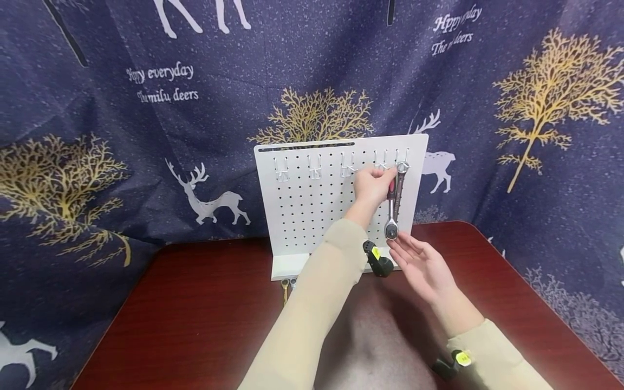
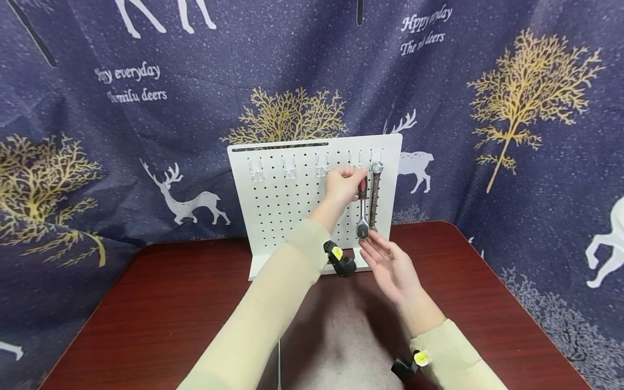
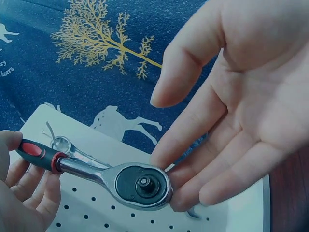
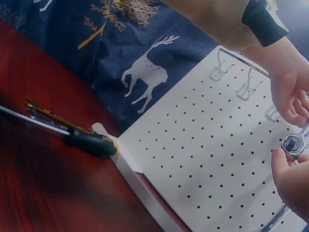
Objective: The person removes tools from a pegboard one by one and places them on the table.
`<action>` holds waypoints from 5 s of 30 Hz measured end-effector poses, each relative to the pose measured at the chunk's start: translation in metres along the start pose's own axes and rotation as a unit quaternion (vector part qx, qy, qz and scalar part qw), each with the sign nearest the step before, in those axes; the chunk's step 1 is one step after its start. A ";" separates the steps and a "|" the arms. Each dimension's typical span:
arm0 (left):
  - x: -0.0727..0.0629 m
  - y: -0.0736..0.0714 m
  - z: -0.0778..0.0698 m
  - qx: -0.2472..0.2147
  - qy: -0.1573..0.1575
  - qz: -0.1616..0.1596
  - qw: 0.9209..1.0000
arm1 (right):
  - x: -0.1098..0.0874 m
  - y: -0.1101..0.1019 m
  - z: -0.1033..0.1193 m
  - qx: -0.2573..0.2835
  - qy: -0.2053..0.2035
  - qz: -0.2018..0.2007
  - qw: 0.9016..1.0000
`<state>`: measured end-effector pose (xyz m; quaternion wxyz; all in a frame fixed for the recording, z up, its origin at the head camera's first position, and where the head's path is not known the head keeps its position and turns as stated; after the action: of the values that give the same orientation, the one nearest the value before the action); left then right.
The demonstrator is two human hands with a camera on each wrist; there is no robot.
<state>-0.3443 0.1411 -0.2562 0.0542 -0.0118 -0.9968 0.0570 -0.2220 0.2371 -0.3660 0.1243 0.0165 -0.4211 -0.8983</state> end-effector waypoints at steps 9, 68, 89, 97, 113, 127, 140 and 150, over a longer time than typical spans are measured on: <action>-0.006 -0.007 0.009 0.038 0.015 0.025 0.999 | -0.004 -0.005 -0.009 -0.031 0.012 0.020 0.999; -0.052 -0.110 0.125 0.091 -0.038 0.136 0.986 | 0.014 -0.007 -0.117 -0.472 0.114 0.073 0.871; -0.071 -0.142 0.173 0.071 -0.066 0.118 0.988 | 0.017 -0.004 -0.150 -0.514 0.140 0.121 0.838; -0.073 -0.149 0.180 0.081 -0.070 0.106 0.989 | 0.026 -0.002 -0.150 -0.526 0.141 0.122 0.830; -0.075 -0.151 0.192 0.071 -0.095 0.087 0.989 | 0.060 0.017 -0.139 -0.490 0.100 0.029 0.865; -0.085 -0.156 0.189 0.108 -0.139 0.093 0.980 | 0.065 0.012 -0.152 -0.457 0.132 0.037 0.879; -0.096 -0.149 0.181 0.114 -0.156 0.089 0.977 | 0.067 0.003 -0.160 -0.446 0.156 0.038 0.881; -0.104 -0.140 0.177 0.102 -0.183 0.111 0.972 | 0.064 0.001 -0.162 -0.440 0.161 0.038 0.882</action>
<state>-0.2629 -0.0210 -0.4264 -0.1348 -0.1066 -0.9712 0.1649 -0.2621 0.0994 -0.4650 0.2193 0.0883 0.0434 -0.9707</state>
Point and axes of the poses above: each hand's wrist, its own x-axis towards the middle knuckle, its own y-axis out of the palm, z = x × y, the point moved 5 cm from there along x, towards the middle knuckle, and after that the axes turned 3 degrees about z, right-handed, at the moved point
